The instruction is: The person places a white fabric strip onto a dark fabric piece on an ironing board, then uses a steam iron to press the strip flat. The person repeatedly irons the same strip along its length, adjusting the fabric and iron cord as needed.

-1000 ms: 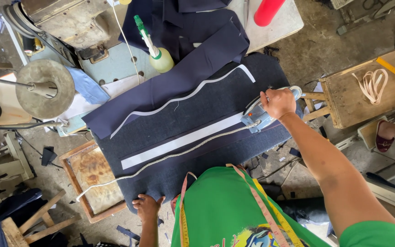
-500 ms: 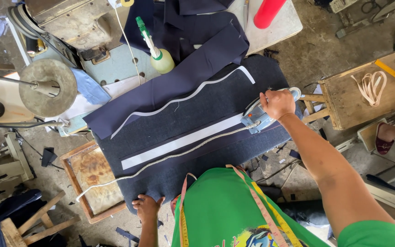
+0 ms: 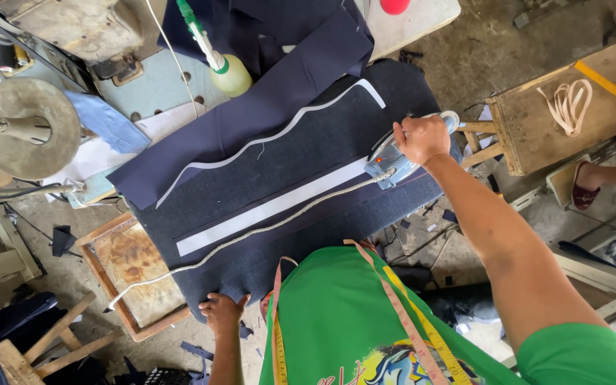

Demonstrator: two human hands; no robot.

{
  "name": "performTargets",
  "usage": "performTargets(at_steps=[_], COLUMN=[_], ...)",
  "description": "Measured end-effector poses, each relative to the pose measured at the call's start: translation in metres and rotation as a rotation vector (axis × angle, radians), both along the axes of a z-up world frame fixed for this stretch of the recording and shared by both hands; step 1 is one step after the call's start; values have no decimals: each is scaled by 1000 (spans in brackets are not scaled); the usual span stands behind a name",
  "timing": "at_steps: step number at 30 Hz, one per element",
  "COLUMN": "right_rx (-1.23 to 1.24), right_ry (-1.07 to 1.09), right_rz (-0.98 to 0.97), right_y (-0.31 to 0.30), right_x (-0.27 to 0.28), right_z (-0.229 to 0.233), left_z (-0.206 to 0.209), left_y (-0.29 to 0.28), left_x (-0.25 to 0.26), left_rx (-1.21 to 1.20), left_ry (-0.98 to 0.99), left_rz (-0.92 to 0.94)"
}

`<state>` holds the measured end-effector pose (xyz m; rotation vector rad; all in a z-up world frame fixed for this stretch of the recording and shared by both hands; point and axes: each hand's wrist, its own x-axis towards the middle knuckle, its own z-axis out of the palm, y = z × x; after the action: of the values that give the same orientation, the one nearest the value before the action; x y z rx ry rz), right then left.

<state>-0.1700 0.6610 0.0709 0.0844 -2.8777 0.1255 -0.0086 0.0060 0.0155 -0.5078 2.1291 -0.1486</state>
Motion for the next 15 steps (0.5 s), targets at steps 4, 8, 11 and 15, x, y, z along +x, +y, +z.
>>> performTargets(at_steps=[4, 8, 11, 15], right_rx=[29, 63, 50, 65], right_ry=[-4, -13, -34, -19], right_rz=[2, -1, -14, -1], right_y=[1, 0, 0, 3], right_x=[0, 0, 1, 1], right_z=[-4, -3, -4, -8], left_z=[-5, -4, -8, -7], left_y=[-3, -4, -6, -5], left_x=[1, 1, 3, 1], left_rx=[-2, 4, -15, -11], left_ry=[25, 7, 29, 38], left_rz=[-8, -13, -62, -22])
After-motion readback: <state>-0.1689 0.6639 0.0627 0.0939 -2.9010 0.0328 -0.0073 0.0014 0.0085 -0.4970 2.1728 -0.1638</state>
